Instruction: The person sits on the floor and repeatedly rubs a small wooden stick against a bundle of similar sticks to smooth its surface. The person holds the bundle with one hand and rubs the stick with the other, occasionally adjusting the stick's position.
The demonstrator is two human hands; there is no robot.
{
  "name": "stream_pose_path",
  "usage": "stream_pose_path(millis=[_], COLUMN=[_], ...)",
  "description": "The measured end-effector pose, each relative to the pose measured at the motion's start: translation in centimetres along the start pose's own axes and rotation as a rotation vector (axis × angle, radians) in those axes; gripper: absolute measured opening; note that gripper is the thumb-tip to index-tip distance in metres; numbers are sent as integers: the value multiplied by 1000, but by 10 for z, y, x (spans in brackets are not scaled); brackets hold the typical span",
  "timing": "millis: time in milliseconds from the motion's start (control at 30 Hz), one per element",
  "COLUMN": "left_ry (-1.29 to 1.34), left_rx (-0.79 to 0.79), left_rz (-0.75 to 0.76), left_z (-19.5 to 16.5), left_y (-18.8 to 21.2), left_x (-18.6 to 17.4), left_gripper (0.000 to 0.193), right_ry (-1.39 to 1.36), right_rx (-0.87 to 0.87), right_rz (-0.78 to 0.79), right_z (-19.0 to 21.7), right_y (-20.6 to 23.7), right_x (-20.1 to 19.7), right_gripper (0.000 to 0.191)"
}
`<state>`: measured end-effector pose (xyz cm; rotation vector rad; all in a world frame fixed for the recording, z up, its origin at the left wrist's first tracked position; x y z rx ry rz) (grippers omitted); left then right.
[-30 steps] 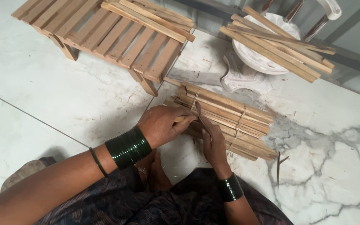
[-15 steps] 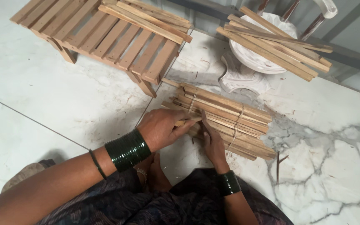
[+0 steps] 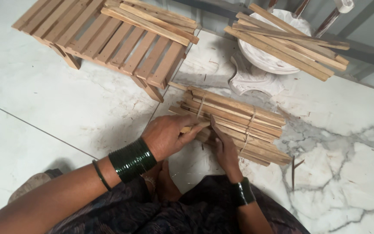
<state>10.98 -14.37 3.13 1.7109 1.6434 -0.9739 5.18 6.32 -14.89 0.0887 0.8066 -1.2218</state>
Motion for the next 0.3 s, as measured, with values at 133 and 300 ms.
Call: stream_pose_path(millis=[133,300], left_ry=[103,-6], left_rx=[77,17], left_rz=[-53,31], left_z=[4,16], left_y=[3,4], left_x=[6,21], left_gripper=[31,31], right_ry=[-49,-48], right_rx=[-94,-42], right_rz=[-23,-13], right_z=[16,-8], right_y=[8,0], right_x=[-9,10], right_gripper=[46,51])
Point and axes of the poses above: each hand's wrist, its own y-axis away from the middle knuckle, its own x-axis out of the palm, z = x × y, the point moved 2 cm from there along -y, towards the middle knuckle, and after that the axes turned 4 degrees about -x, right-handed, at the moved point
